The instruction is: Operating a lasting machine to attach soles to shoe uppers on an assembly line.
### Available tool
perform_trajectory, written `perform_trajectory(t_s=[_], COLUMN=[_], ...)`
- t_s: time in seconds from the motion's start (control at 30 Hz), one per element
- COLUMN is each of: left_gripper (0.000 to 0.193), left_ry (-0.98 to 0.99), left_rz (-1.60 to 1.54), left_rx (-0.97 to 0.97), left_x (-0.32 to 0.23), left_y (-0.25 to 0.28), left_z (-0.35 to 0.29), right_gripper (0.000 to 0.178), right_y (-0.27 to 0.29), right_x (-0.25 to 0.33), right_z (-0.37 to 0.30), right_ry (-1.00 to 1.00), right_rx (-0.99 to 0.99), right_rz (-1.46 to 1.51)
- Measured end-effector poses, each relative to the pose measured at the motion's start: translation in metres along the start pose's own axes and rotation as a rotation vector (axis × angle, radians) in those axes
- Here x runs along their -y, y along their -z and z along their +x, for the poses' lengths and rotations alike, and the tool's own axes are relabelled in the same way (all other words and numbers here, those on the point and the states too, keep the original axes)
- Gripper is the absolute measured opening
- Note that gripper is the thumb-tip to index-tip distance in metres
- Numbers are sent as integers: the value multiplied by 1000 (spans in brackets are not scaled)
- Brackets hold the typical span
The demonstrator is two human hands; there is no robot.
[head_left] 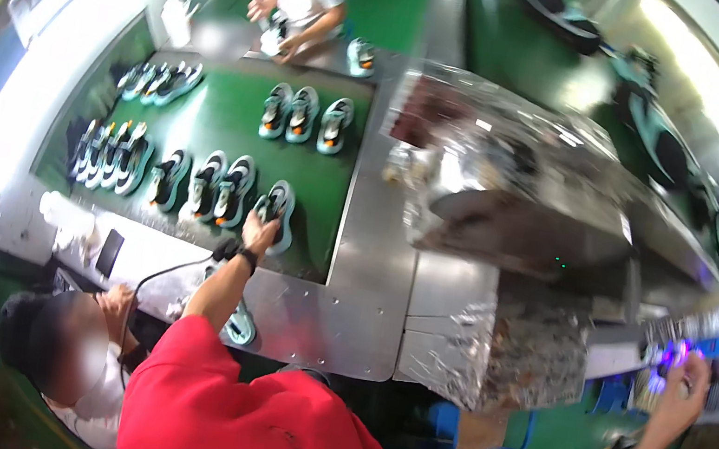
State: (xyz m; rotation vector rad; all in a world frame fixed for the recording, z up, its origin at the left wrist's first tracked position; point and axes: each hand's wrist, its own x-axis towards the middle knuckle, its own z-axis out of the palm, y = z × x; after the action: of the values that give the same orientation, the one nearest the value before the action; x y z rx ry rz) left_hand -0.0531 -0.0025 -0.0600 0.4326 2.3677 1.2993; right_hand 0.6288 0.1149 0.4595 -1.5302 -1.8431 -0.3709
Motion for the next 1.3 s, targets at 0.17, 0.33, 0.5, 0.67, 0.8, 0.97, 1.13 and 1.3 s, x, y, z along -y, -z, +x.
perform_trajectory(t_s=[0.17,0.33,0.5,0.67,0.8,0.97,1.13,1.3], left_gripper=[72,93,89,90,70,64,68,75], left_ry=[-47,-372,-462,-180,-242,-278,-232,-203], left_rz=[327,218,104,250,347,389,342,311], left_rx=[-14,-128,-132,5,69,61,92,160], left_x=[-9,-99,-129,-176,-162,-138,-88,-74], left_y=[-31,-37,-132,-198,-205,-188,-121,-77], left_z=[30,38,145,219,228,158,48,-16], right_gripper=[60,78,73,78,79,80,81,82], right_y=[-107,-193,-239,-227,-234,-239,-246,-224], right_x=[-19,5,41,62,61,53,40,16], right_z=[213,332,374,352,352,350,340,321], right_ry=[184,379,79,-165,-116,15,175,420], right_rx=[321,525,867,847,785,667,525,253], right_rz=[71,40,-172,-231,-231,-238,-242,-307])
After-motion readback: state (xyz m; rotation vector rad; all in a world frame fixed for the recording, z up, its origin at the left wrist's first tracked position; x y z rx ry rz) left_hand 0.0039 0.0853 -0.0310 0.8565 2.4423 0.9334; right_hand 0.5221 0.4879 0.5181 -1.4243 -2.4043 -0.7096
